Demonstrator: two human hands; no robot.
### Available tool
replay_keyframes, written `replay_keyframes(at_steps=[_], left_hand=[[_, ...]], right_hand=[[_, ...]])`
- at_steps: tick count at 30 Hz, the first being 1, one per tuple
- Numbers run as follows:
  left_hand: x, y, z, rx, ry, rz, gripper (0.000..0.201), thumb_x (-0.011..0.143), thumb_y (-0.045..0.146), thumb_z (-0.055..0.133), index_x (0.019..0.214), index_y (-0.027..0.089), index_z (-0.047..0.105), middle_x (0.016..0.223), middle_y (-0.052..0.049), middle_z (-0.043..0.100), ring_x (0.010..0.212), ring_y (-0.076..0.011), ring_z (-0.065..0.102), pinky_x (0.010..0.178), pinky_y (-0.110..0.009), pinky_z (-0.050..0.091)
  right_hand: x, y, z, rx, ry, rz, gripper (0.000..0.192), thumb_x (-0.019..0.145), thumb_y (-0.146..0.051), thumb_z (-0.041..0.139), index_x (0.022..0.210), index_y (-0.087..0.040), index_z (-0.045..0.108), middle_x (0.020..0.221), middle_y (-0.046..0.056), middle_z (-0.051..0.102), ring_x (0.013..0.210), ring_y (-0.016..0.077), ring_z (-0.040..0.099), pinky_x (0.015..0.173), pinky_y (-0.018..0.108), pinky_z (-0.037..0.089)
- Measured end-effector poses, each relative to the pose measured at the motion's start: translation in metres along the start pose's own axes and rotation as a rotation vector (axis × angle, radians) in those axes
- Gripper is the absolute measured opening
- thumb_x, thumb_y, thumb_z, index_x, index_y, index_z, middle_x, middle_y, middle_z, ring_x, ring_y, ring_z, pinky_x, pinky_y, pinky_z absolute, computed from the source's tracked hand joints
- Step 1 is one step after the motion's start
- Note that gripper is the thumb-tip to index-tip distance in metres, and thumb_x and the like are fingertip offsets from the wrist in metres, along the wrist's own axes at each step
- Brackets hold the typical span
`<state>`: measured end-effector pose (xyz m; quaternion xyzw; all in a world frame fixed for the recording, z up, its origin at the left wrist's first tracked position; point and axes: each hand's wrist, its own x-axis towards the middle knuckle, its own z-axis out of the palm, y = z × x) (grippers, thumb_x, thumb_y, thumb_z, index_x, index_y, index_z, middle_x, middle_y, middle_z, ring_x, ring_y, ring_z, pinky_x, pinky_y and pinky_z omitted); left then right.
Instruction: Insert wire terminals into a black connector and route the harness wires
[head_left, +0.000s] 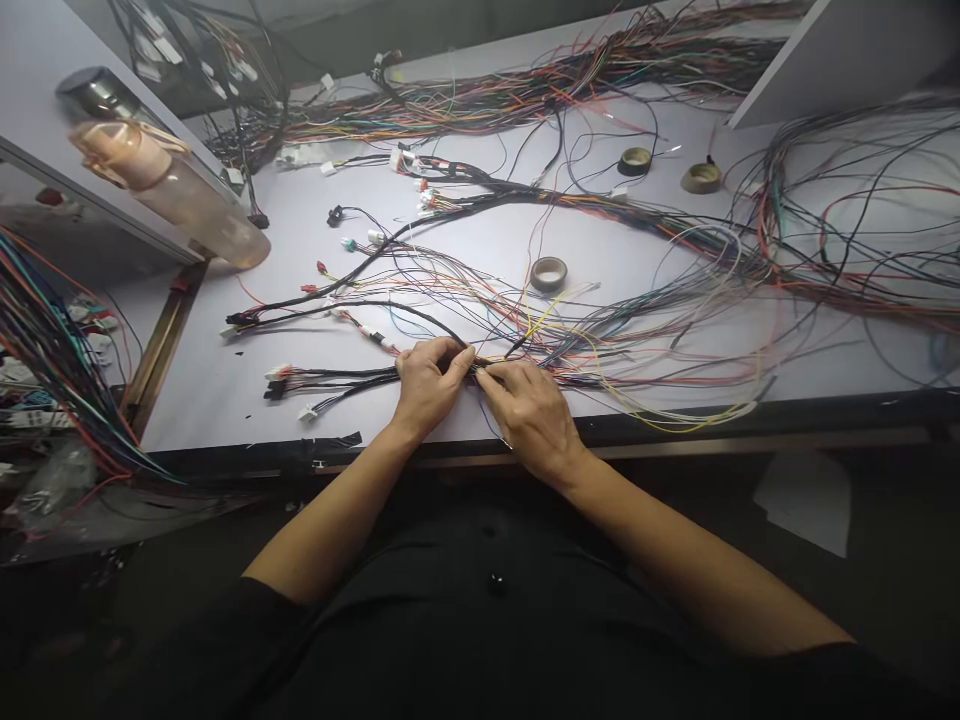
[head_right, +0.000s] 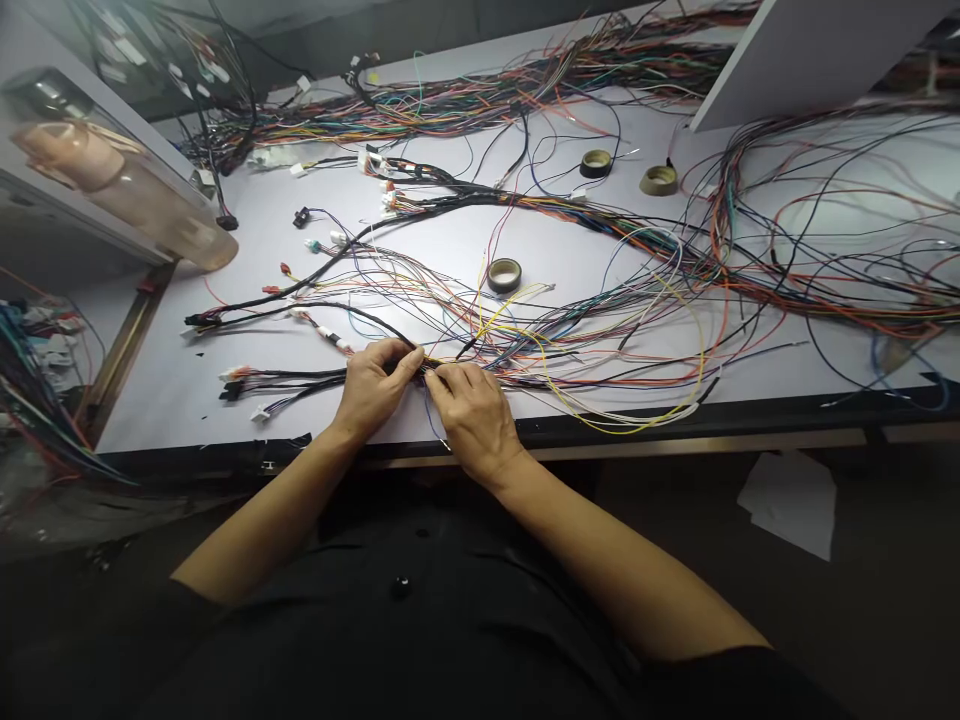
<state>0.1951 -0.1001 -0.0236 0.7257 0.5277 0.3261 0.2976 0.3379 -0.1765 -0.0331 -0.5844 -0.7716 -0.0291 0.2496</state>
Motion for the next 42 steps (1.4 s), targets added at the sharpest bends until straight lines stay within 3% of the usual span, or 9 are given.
replay_keyframes(at_steps=[6,12,19,22,27,32,36,42], left_hand=[[-0.003,-0.006,0.005,-0.116,0.104,-0.028,0.021,0.083,0.038,0.062,0.073,0.020,0.066,0.074,-0.002,0.068,0.070,-0.0152,0.060,0.072,-0.029,0.046],[-0.004,-0.010,0.009,-0.235,0.176,-0.066,0.023,0.082,0.040,0.063,0.077,0.019,0.067,0.076,-0.003,0.069,0.071,-0.0153,0.062,0.071,-0.028,0.048],[-0.005,-0.008,0.007,-0.300,0.162,-0.086,0.022,0.080,0.040,0.065,0.076,0.019,0.068,0.075,-0.003,0.069,0.070,-0.0144,0.061,0.068,-0.026,0.048],[-0.005,-0.008,0.006,-0.300,0.164,-0.087,0.021,0.081,0.039,0.064,0.075,0.019,0.069,0.075,-0.003,0.069,0.070,-0.0146,0.061,0.069,-0.026,0.047],[-0.006,-0.007,0.004,-0.228,0.173,-0.022,0.021,0.084,0.038,0.062,0.079,0.019,0.070,0.081,-0.004,0.071,0.077,-0.0162,0.062,0.075,-0.029,0.047],[-0.007,-0.006,0.005,-0.216,0.201,0.001,0.020,0.084,0.038,0.063,0.081,0.020,0.071,0.083,-0.004,0.072,0.079,-0.0166,0.063,0.080,-0.031,0.046],[-0.007,-0.005,0.004,-0.197,0.165,0.009,0.017,0.085,0.035,0.062,0.085,0.021,0.071,0.090,-0.004,0.073,0.083,-0.0172,0.064,0.084,-0.032,0.044],[-0.005,0.000,0.002,0.030,0.052,0.064,0.024,0.090,0.034,0.055,0.076,0.022,0.070,0.076,0.000,0.071,0.076,-0.0154,0.061,0.086,-0.035,0.034]], right_hand=[[-0.001,0.018,-0.010,0.047,0.027,0.013,0.023,0.095,-0.021,0.049,0.112,-0.019,0.064,0.109,0.003,0.068,0.098,0.0184,0.055,0.083,0.033,0.037],[0.002,0.017,-0.006,-0.022,0.036,0.026,0.020,0.093,-0.024,0.052,0.106,-0.021,0.067,0.109,0.003,0.069,0.101,0.0215,0.052,0.083,0.036,0.034],[0.013,0.024,-0.011,0.175,0.045,0.101,0.020,0.094,-0.030,0.050,0.101,-0.021,0.068,0.102,0.003,0.068,0.093,0.0188,0.056,0.078,0.033,0.039],[0.020,0.028,-0.012,0.137,0.041,0.125,0.023,0.094,-0.030,0.051,0.107,-0.020,0.066,0.100,0.005,0.068,0.091,0.0197,0.057,0.077,0.033,0.038],[0.028,0.029,-0.006,0.027,0.047,0.191,0.019,0.091,-0.030,0.055,0.098,-0.020,0.069,0.092,0.006,0.071,0.085,0.0216,0.058,0.076,0.035,0.034],[0.032,0.024,0.000,0.313,0.114,0.212,0.014,0.090,-0.024,0.057,0.093,-0.020,0.069,0.091,0.003,0.073,0.084,0.0197,0.061,0.077,0.032,0.040],[0.034,0.023,-0.002,0.593,0.173,0.324,0.010,0.087,-0.024,0.058,0.085,-0.021,0.066,0.085,0.002,0.071,0.080,0.0168,0.063,0.076,0.029,0.045],[0.036,0.025,0.001,0.714,0.167,0.432,0.005,0.082,-0.025,0.059,0.081,-0.020,0.062,0.077,0.000,0.067,0.068,0.0133,0.061,0.068,0.026,0.047]])
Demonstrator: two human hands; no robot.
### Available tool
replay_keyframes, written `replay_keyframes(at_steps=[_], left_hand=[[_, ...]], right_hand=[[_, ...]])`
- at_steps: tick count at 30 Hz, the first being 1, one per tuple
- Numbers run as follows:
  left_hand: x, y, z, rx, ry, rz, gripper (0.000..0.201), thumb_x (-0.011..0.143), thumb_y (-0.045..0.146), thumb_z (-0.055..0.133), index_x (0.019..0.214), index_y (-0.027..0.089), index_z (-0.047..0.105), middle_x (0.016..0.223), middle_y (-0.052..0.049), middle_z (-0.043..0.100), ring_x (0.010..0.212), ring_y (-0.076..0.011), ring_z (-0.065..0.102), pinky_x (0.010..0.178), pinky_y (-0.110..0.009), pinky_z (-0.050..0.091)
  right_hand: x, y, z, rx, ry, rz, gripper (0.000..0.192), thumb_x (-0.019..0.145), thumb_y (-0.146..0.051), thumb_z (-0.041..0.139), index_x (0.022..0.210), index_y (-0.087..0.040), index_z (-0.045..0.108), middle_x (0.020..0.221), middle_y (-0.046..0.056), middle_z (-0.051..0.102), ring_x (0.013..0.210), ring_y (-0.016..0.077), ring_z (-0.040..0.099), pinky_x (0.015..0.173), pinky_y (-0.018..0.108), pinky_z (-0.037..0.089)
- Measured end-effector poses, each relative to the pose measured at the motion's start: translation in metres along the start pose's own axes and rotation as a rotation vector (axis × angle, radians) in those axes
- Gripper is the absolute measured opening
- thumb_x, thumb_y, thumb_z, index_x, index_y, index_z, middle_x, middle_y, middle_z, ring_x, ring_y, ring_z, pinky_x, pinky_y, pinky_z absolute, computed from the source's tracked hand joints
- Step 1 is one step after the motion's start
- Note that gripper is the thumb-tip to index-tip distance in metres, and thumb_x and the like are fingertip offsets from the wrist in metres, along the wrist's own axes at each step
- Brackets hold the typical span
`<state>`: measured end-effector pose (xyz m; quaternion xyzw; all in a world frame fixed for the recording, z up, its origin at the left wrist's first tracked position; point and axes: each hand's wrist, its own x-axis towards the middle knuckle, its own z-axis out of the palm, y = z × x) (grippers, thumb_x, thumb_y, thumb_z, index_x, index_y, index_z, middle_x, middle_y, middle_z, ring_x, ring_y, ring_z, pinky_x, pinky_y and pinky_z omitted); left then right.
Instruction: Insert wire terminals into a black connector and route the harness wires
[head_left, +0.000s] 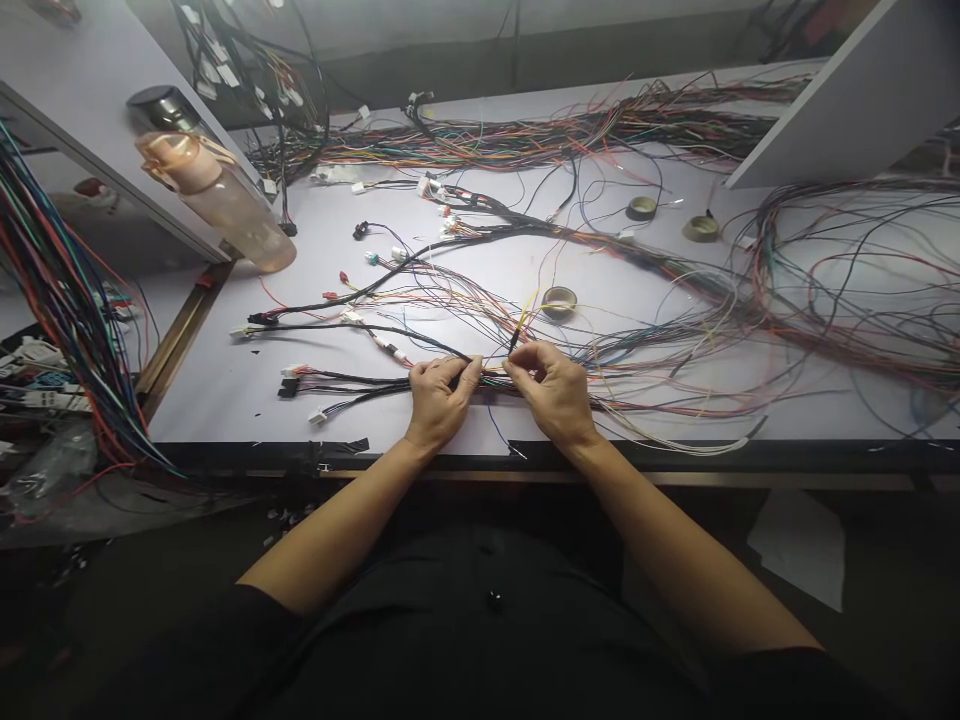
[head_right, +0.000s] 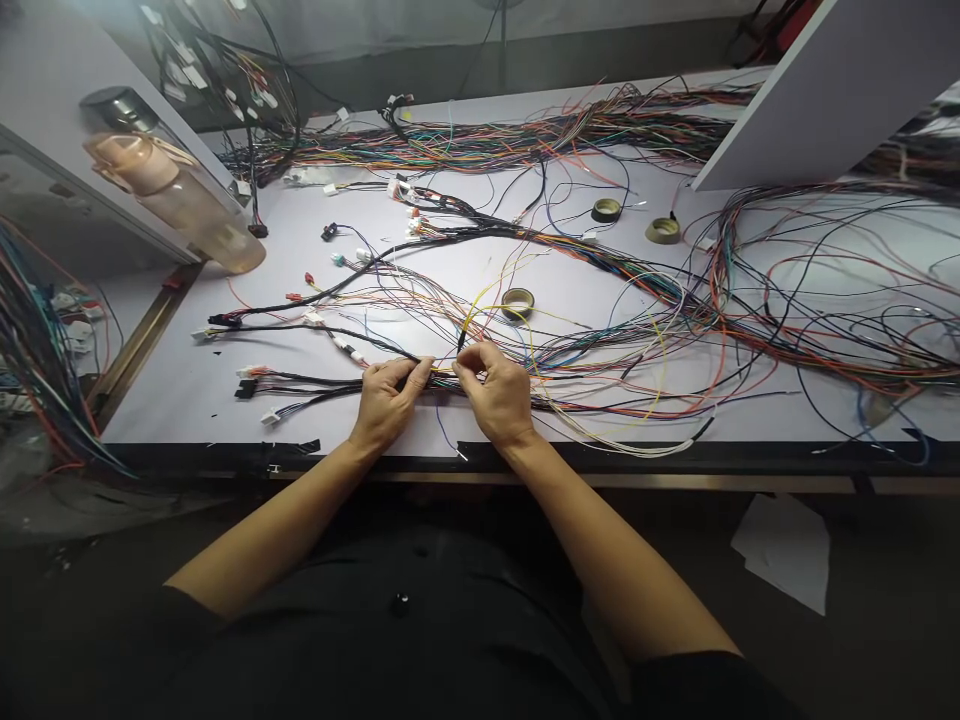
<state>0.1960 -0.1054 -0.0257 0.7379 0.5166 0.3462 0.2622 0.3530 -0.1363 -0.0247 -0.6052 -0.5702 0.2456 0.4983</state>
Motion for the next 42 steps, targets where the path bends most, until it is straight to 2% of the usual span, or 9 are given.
replay_keyframes(at_steps=[4,7,14,19,22,25,27,35,42], left_hand=[[0.000,0.000,0.001,0.099,-0.034,0.020,0.020,0.087,0.034,0.059,0.074,0.023,0.070,0.081,0.000,0.071,0.084,-0.0168,0.061,0.086,-0.036,0.029],[-0.001,-0.002,0.002,0.117,-0.016,0.022,0.024,0.085,0.034,0.061,0.065,0.021,0.066,0.075,0.000,0.070,0.080,-0.0171,0.060,0.084,-0.037,0.029],[-0.003,-0.005,0.007,0.151,0.018,0.034,0.025,0.086,0.033,0.059,0.066,0.020,0.065,0.073,0.000,0.068,0.078,-0.0169,0.059,0.084,-0.038,0.029],[-0.004,-0.007,-0.002,0.222,-0.074,0.103,0.008,0.081,0.026,0.063,0.078,0.021,0.067,0.079,-0.002,0.066,0.086,-0.0205,0.057,0.086,-0.040,0.034],[-0.010,-0.011,-0.014,0.233,-0.160,0.247,0.022,0.079,0.035,0.066,0.094,0.019,0.067,0.093,-0.007,0.065,0.095,-0.0235,0.056,0.093,-0.043,0.039],[-0.023,-0.015,-0.021,0.280,-0.117,0.358,0.039,0.084,0.036,0.061,0.117,0.016,0.059,0.118,-0.014,0.059,0.113,-0.0278,0.051,0.104,-0.050,0.035],[-0.032,-0.017,-0.023,0.322,-0.102,0.413,0.042,0.087,0.033,0.058,0.124,0.014,0.054,0.125,-0.017,0.055,0.121,-0.0288,0.047,0.107,-0.050,0.035],[-0.040,-0.021,-0.020,0.362,-0.177,0.449,0.036,0.092,0.028,0.049,0.124,0.014,0.053,0.127,-0.016,0.057,0.126,-0.0288,0.047,0.109,-0.051,0.038],[-0.046,-0.013,-0.024,0.395,-0.174,0.433,0.034,0.092,0.028,0.047,0.120,0.010,0.055,0.120,-0.018,0.059,0.124,-0.0291,0.048,0.109,-0.050,0.038]], right_hand=[[-0.001,0.007,0.004,-0.060,-0.034,0.014,0.007,0.082,-0.026,0.059,0.080,-0.021,0.063,0.077,0.001,0.068,0.070,0.0152,0.063,0.067,0.027,0.048],[-0.003,0.011,0.005,-0.152,-0.081,0.000,0.007,0.082,-0.023,0.058,0.083,-0.022,0.065,0.078,0.001,0.070,0.071,0.0161,0.064,0.069,0.028,0.048],[0.001,-0.001,0.000,-0.505,-0.081,-0.262,0.022,0.090,-0.035,0.056,0.096,-0.019,0.070,0.086,0.007,0.066,0.084,0.0205,0.060,0.077,0.032,0.044],[0.013,-0.007,0.014,-0.371,-0.267,-0.193,0.023,0.090,-0.037,0.055,0.103,-0.025,0.071,0.086,0.002,0.067,0.077,0.0155,0.061,0.068,0.027,0.043],[0.018,-0.002,0.021,-0.317,-0.328,-0.209,0.021,0.092,-0.034,0.053,0.096,-0.027,0.072,0.086,0.000,0.068,0.078,0.0145,0.062,0.065,0.025,0.042],[0.021,0.002,0.024,-0.291,-0.303,-0.189,0.020,0.092,-0.031,0.051,0.092,-0.023,0.070,0.088,0.001,0.070,0.079,0.0154,0.062,0.068,0.026,0.042],[0.022,0.003,0.023,-0.248,-0.301,-0.143,0.020,0.092,-0.030,0.050,0.090,-0.022,0.068,0.087,0.002,0.070,0.076,0.0153,0.062,0.069,0.027,0.042],[0.021,0.000,0.018,-0.064,-0.294,-0.047,0.022,0.091,-0.034,0.048,0.084,-0.019,0.063,0.076,0.002,0.066,0.072,0.0146,0.059,0.068,0.026,0.042],[0.019,0.002,0.015,-0.215,-0.446,-0.157,0.016,0.087,-0.031,0.051,0.087,-0.019,0.062,0.079,0.003,0.066,0.068,0.0165,0.058,0.065,0.029,0.041]])
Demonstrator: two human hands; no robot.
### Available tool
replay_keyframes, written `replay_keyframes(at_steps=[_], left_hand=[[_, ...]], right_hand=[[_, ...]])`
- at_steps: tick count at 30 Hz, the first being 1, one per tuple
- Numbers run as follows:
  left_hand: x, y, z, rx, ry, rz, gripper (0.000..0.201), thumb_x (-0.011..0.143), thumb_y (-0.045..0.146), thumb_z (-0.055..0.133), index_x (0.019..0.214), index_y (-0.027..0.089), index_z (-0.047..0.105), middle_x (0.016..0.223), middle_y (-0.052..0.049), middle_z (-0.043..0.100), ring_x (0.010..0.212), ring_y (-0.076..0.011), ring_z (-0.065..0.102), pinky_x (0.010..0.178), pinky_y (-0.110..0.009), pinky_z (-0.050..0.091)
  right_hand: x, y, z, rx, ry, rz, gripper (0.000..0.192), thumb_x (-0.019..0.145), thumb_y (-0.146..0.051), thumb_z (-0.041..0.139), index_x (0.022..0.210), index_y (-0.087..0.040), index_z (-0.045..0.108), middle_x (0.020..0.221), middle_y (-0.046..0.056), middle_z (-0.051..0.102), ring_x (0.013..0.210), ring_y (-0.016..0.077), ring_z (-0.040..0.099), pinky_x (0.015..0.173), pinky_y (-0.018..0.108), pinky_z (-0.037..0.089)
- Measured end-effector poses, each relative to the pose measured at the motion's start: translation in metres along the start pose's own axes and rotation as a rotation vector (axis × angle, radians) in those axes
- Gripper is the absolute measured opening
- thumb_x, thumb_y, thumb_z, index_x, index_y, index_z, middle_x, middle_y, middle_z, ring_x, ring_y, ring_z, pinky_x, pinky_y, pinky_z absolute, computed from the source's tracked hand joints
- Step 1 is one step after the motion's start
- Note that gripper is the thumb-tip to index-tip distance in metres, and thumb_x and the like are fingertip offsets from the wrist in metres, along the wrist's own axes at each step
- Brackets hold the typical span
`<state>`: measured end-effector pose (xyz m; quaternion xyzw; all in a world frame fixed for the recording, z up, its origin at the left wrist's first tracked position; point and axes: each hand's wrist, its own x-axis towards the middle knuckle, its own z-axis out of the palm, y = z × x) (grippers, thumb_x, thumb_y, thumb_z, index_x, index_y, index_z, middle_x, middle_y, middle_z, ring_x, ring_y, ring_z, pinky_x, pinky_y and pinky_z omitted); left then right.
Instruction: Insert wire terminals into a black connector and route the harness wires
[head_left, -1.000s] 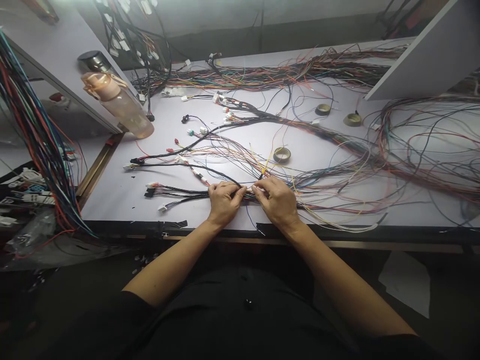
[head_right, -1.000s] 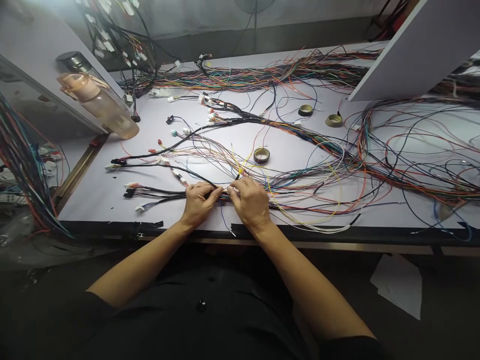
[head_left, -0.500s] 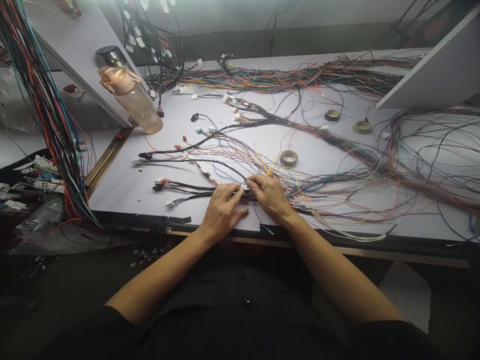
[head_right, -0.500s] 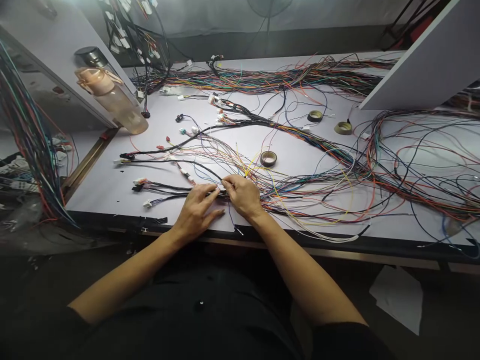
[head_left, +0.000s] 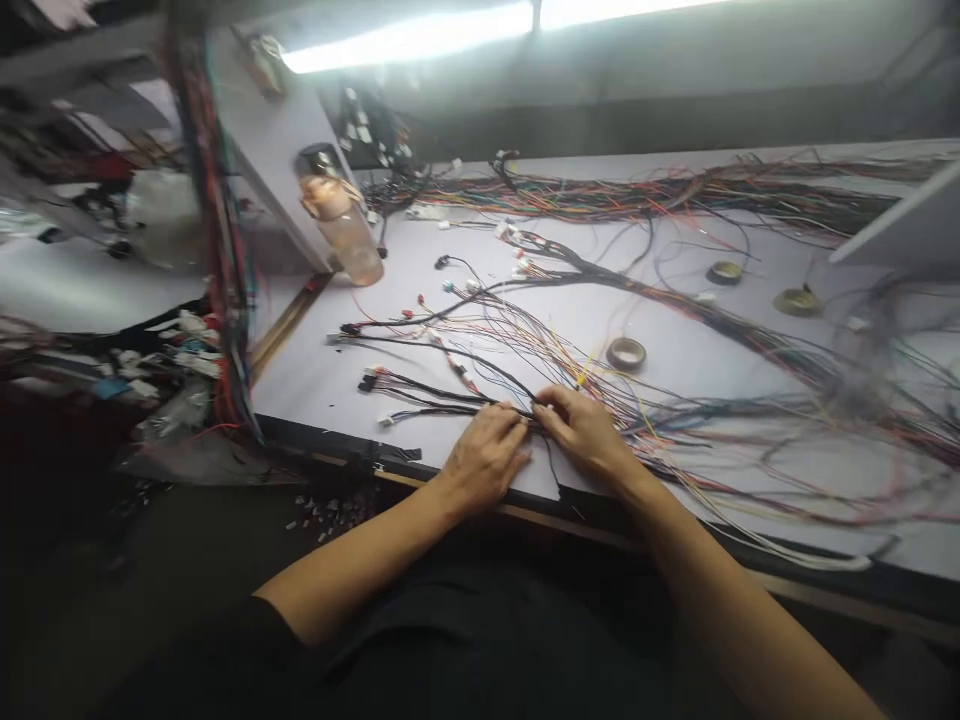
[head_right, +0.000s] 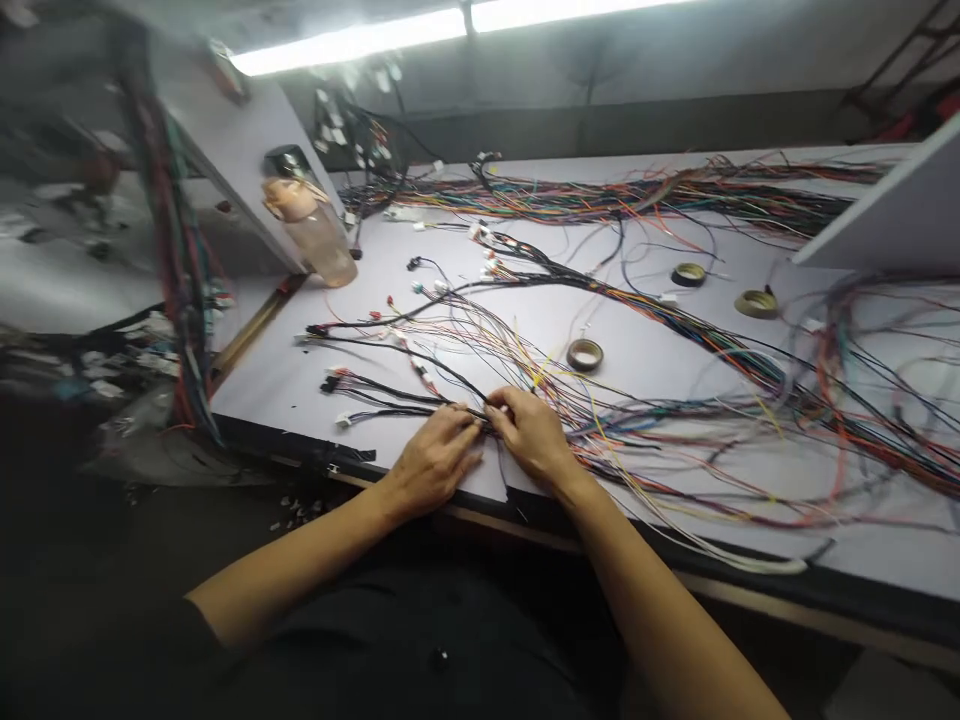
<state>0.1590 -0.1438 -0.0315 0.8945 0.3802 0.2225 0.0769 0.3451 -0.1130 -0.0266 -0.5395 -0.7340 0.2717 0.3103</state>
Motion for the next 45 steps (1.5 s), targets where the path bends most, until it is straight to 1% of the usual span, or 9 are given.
replay_keyframes(at_steps=[4,9,17,20,26,33,38,42,45], left_hand=[[-0.002,0.001,0.002,0.038,-0.009,-0.014,0.037,0.092,0.030,0.047,0.121,0.009,0.054,0.118,-0.016,0.059,0.123,-0.0288,0.048,0.110,-0.049,0.036],[-0.005,0.001,0.004,0.051,0.005,-0.027,0.039,0.092,0.033,0.046,0.121,0.008,0.054,0.121,-0.014,0.058,0.123,-0.0282,0.048,0.110,-0.046,0.036],[-0.007,0.003,0.003,0.052,0.026,-0.041,0.038,0.091,0.032,0.047,0.121,0.009,0.054,0.122,-0.013,0.058,0.126,-0.0274,0.045,0.110,-0.043,0.036],[-0.008,0.005,0.001,0.049,0.032,-0.038,0.036,0.091,0.031,0.047,0.119,0.009,0.055,0.121,-0.013,0.059,0.126,-0.0259,0.045,0.111,-0.041,0.036],[-0.016,0.008,-0.001,0.075,0.023,-0.079,0.036,0.092,0.031,0.046,0.122,0.012,0.053,0.127,-0.012,0.057,0.123,-0.0247,0.049,0.109,-0.042,0.039],[-0.026,0.007,-0.007,0.107,-0.034,-0.055,0.046,0.093,0.027,0.044,0.135,0.009,0.044,0.135,-0.015,0.054,0.129,-0.0255,0.046,0.113,-0.049,0.032],[-0.032,0.001,-0.013,0.127,-0.046,-0.039,0.041,0.093,0.026,0.045,0.131,0.010,0.049,0.140,-0.014,0.048,0.133,-0.0269,0.041,0.111,-0.050,0.035],[-0.033,-0.001,-0.012,0.144,-0.054,-0.021,0.042,0.093,0.026,0.046,0.132,0.010,0.048,0.141,-0.013,0.048,0.134,-0.0266,0.040,0.111,-0.049,0.035],[-0.033,-0.001,-0.013,0.151,-0.056,-0.017,0.042,0.093,0.026,0.046,0.132,0.010,0.049,0.140,-0.012,0.049,0.132,-0.0265,0.042,0.111,-0.048,0.034]], right_hand=[[-0.001,0.007,0.003,-0.057,-0.016,-0.083,0.016,0.086,-0.031,0.055,0.092,-0.019,0.062,0.084,0.004,0.067,0.072,0.0177,0.060,0.067,0.030,0.044],[-0.005,0.016,0.011,-0.130,0.030,-0.160,0.017,0.091,-0.033,0.052,0.090,-0.019,0.062,0.085,0.005,0.066,0.080,0.0200,0.061,0.073,0.033,0.045],[-0.012,0.024,0.021,-0.220,0.145,-0.244,0.027,0.094,-0.042,0.047,0.091,-0.020,0.062,0.088,0.005,0.066,0.083,0.0217,0.059,0.076,0.035,0.044],[-0.014,0.022,0.018,-0.211,0.144,-0.231,0.026,0.093,-0.042,0.048,0.089,-0.020,0.062,0.087,0.004,0.066,0.084,0.0211,0.059,0.077,0.034,0.043],[-0.014,0.013,0.013,-0.063,0.148,-0.052,0.024,0.092,-0.041,0.049,0.087,-0.021,0.061,0.085,0.003,0.064,0.078,0.0176,0.059,0.071,0.030,0.044],[-0.010,0.004,0.011,-0.037,0.125,-0.065,0.028,0.094,-0.039,0.045,0.082,-0.020,0.062,0.083,0.005,0.065,0.081,0.0203,0.059,0.076,0.034,0.044],[-0.011,0.001,-0.006,0.152,0.189,0.008,0.029,0.095,-0.038,0.044,0.088,-0.020,0.066,0.089,0.005,0.068,0.084,0.0179,0.062,0.076,0.031,0.047],[-0.019,0.004,-0.016,0.060,0.266,-0.060,0.026,0.095,-0.034,0.046,0.091,-0.019,0.066,0.089,0.006,0.068,0.086,0.0184,0.061,0.079,0.032,0.046],[-0.030,0.009,-0.013,-0.106,0.259,-0.132,0.023,0.095,-0.031,0.047,0.094,-0.019,0.066,0.088,0.006,0.068,0.086,0.0188,0.059,0.079,0.032,0.044]])
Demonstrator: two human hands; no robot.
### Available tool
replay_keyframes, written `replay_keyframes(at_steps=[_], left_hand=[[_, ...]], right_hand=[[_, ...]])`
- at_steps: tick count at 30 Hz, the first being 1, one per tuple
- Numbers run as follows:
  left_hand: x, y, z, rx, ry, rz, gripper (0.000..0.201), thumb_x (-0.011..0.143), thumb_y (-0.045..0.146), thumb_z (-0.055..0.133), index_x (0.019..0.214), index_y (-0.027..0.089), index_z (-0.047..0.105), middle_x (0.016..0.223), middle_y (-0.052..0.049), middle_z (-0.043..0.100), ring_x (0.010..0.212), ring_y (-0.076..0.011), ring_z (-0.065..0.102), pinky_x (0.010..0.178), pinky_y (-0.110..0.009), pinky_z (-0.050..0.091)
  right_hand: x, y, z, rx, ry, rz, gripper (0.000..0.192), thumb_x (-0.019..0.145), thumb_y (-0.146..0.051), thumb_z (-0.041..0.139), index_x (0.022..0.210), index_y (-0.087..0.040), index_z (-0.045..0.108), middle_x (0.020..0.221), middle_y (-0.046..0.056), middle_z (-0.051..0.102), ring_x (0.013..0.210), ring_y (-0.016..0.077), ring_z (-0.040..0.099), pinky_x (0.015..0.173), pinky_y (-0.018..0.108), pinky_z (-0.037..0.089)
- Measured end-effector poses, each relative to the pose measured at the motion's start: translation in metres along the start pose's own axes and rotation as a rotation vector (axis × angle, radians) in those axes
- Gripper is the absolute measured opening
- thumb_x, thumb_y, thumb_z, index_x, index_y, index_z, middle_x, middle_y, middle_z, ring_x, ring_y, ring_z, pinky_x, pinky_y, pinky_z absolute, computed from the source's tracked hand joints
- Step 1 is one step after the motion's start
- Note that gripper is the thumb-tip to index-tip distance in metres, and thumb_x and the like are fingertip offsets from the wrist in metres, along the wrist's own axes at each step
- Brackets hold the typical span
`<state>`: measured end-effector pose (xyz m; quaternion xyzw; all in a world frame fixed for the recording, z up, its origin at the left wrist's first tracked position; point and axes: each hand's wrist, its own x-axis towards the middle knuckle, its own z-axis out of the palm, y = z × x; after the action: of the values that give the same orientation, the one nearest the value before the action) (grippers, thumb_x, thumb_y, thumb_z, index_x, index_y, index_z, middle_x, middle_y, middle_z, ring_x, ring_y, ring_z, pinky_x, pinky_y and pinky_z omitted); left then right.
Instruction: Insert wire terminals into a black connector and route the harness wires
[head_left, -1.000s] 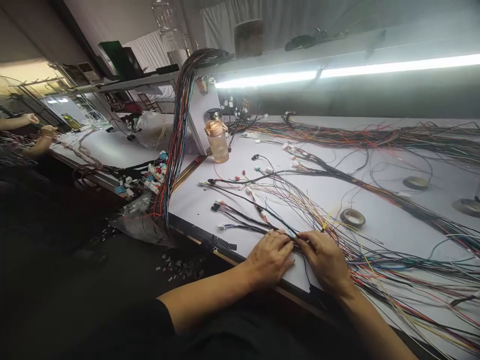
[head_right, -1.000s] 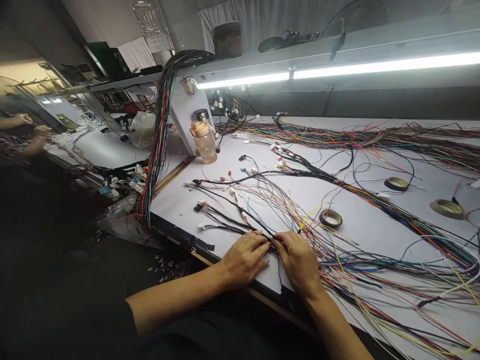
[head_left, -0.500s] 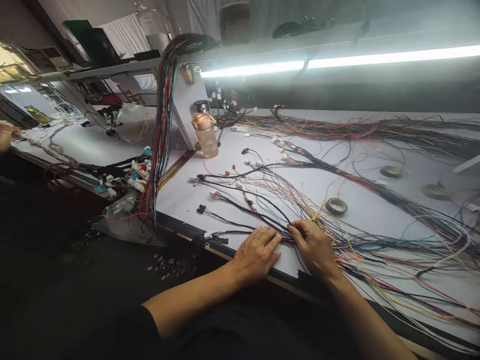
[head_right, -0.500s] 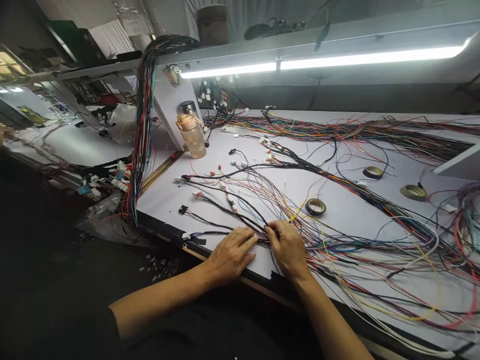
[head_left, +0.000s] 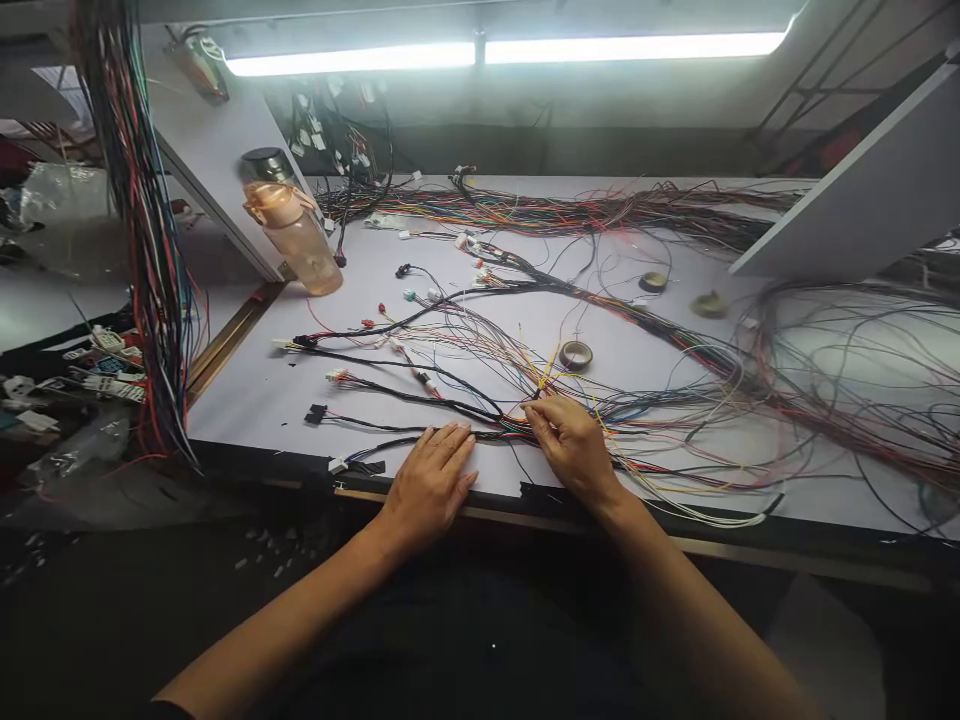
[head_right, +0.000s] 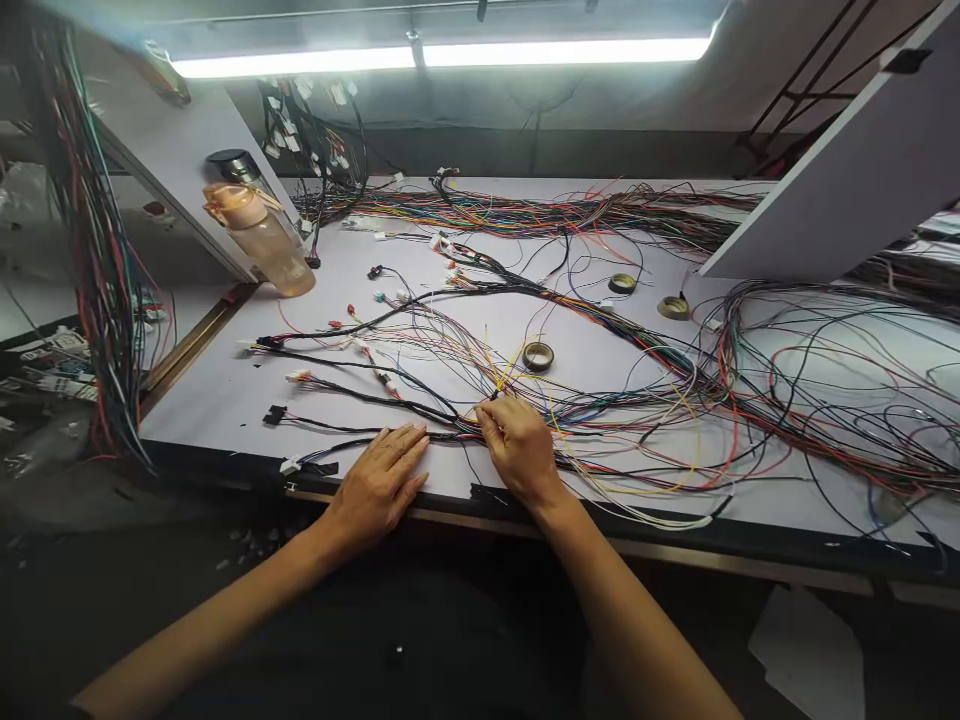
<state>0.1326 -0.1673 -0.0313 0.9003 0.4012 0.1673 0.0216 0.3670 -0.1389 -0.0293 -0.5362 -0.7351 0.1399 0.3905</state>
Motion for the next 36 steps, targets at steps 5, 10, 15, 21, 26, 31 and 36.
replay_keyframes(at_steps=[5,10,15,21,26,31,36], left_hand=[[0.020,0.006,-0.004,-0.039,0.067,-0.110,0.034,0.093,0.027,0.048,0.125,0.019,0.056,0.126,-0.009,0.061,0.118,-0.0250,0.051,0.102,-0.048,0.034],[0.061,0.006,0.010,-0.082,0.124,-0.310,0.022,0.091,0.037,0.053,0.099,0.024,0.068,0.101,-0.005,0.066,0.101,-0.0238,0.053,0.088,-0.046,0.030],[0.077,0.000,0.025,-0.148,0.160,-0.353,0.023,0.089,0.039,0.056,0.077,0.024,0.069,0.084,-0.002,0.066,0.090,-0.0208,0.051,0.083,-0.042,0.028],[0.074,-0.001,0.021,-0.121,0.164,-0.328,0.024,0.089,0.039,0.056,0.075,0.024,0.068,0.083,-0.001,0.066,0.090,-0.0208,0.052,0.082,-0.041,0.031],[0.043,0.009,0.011,-0.036,0.055,-0.148,0.032,0.092,0.032,0.050,0.120,0.021,0.060,0.124,-0.008,0.061,0.111,-0.0245,0.053,0.095,-0.044,0.037],[0.002,0.025,0.007,0.057,0.024,-0.085,0.044,0.093,0.027,0.046,0.135,0.015,0.047,0.143,-0.011,0.046,0.133,-0.0260,0.039,0.110,-0.048,0.030],[-0.002,0.027,0.010,0.087,0.050,-0.053,0.046,0.088,0.022,0.049,0.133,0.013,0.049,0.141,-0.011,0.048,0.135,-0.0278,0.039,0.111,-0.050,0.030]], right_hand=[[-0.019,-0.005,0.007,-0.260,-0.076,-0.079,0.020,0.094,-0.026,0.050,0.103,-0.021,0.067,0.095,0.005,0.067,0.088,0.0191,0.054,0.080,0.033,0.040],[-0.025,-0.008,0.008,-0.321,-0.079,-0.120,0.021,0.094,-0.023,0.050,0.106,-0.022,0.067,0.093,0.004,0.066,0.087,0.0182,0.052,0.079,0.033,0.039],[-0.027,-0.006,0.007,-0.382,-0.094,-0.179,0.022,0.093,-0.021,0.051,0.107,-0.023,0.068,0.094,0.005,0.065,0.086,0.0182,0.050,0.078,0.033,0.036],[-0.029,-0.008,0.006,-0.400,-0.080,-0.185,0.022,0.094,-0.023,0.051,0.107,-0.024,0.068,0.094,0.004,0.065,0.086,0.0178,0.050,0.077,0.033,0.034],[-0.029,-0.007,0.008,-0.382,-0.057,-0.184,0.021,0.094,-0.024,0.051,0.107,-0.024,0.068,0.093,0.004,0.065,0.085,0.0176,0.049,0.077,0.032,0.034],[-0.028,-0.010,0.006,-0.358,-0.062,-0.172,0.020,0.093,-0.022,0.052,0.105,-0.024,0.068,0.093,0.003,0.066,0.085,0.0176,0.050,0.077,0.033,0.034],[-0.028,-0.011,0.005,-0.335,-0.088,-0.137,0.021,0.092,-0.019,0.053,0.106,-0.024,0.067,0.096,0.004,0.066,0.087,0.0184,0.051,0.076,0.034,0.035]])
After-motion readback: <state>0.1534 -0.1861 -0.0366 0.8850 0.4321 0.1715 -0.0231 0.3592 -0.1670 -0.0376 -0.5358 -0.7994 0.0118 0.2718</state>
